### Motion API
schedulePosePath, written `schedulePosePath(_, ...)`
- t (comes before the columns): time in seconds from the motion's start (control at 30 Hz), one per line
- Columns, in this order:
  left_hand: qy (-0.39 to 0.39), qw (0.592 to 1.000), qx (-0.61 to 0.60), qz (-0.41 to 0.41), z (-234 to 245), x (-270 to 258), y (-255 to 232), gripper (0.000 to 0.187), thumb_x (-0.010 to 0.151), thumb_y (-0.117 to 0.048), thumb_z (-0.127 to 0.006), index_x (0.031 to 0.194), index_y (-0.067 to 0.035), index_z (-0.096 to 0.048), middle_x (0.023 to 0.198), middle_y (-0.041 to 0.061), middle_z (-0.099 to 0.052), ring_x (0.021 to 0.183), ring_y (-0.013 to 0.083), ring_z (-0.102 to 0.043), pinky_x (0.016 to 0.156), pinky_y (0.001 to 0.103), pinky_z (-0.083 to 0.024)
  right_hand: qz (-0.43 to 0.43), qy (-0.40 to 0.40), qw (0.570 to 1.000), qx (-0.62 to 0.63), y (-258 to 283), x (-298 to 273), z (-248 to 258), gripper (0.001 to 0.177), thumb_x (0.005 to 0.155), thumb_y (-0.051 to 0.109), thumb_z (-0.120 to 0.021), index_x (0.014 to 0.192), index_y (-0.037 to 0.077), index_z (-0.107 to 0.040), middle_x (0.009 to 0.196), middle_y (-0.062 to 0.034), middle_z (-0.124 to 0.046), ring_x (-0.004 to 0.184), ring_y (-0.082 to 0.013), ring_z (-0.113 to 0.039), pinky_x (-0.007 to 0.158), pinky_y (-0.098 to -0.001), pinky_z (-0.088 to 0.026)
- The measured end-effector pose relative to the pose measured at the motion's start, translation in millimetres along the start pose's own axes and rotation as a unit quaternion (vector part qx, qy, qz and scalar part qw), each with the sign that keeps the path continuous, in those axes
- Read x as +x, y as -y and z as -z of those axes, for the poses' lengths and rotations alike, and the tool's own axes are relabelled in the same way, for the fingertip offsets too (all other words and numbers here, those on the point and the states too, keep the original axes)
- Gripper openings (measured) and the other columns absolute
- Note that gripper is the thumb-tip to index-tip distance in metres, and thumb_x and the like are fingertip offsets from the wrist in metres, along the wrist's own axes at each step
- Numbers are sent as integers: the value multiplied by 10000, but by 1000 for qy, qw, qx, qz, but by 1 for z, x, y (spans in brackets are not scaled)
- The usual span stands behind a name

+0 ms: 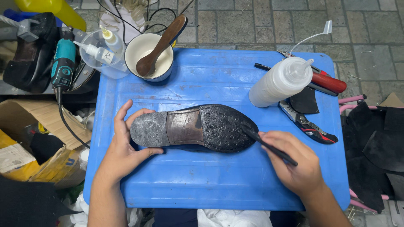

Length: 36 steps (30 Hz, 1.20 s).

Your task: The person applies glue to the sole of a black shoe, spreads it with a small tool, and uses a utility knife to trim and smooth the sole edges. The shoe is turned and repositioned multiple times to access different areas.

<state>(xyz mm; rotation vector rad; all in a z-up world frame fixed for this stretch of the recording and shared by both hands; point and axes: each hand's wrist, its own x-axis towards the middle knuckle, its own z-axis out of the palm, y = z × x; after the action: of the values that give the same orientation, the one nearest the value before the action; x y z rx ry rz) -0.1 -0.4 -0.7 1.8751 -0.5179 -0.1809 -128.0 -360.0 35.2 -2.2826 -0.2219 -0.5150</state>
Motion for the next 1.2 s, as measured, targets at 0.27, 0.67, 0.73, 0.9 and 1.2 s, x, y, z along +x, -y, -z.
schedulePosePath(0.27, -7, 1000, 26, 5, 0, -1, 0, 1346, 538, 0, -950, 1574, -91, -96, 1443, 149, -534, 1328, 245, -546, 1133, 379, -434, -48, -62, 995, -65, 9, -5, 1, 180, 874, -27, -750, 1040, -36, -680, 1034, -160, -727, 914, -244, -737, 820, -312, -579)
schedulePosePath(0.67, -8, 999, 47, -4, 2, -1, 0, 1335, 545, -67, -969, 1572, -58, -117, 1439, 134, -555, 1337, 247, -550, 1147, 374, -415, -9, -37, 999, 6, 34, 40, -21, 170, 918, -67, -703, 1083, -39, -677, 1105, -161, -734, 1022, -279, -748, 908, -347, -585)
schedulePosePath(0.73, -8, 999, 52, -6, 2, -1, 0, 1332, 549, -74, -971, 1570, -53, -117, 1443, 137, -551, 1348, 255, -539, 1158, 380, -398, 30, -17, 999, 18, 25, 49, -26, 203, 903, -70, -712, 1097, -41, -662, 1141, -170, -722, 1041, -281, -737, 912, -345, -586)
schedulePosePath(0.9, -1, 998, 69, 0, 3, -1, -2, 1325, 559, -88, -974, 1562, -47, -108, 1434, 128, -565, 1350, 263, -538, 1163, 388, -379, 31, 59, 997, 49, 29, 40, -17, 226, 842, -56, -728, 1055, -6, -671, 1100, -143, -741, 1025, -267, -752, 900, -339, -590)
schedulePosePath(1.2, -2, 999, 34, 2, 3, -1, 5, 1323, 609, -105, -964, 1591, -54, -78, 1504, 177, -522, 1413, 288, -494, 1200, 408, -340, 97, 78, 991, 46, 19, 65, -27, 226, 862, -37, -726, 1082, -18, -674, 1121, -168, -736, 1055, -272, -733, 908, -353, -581)
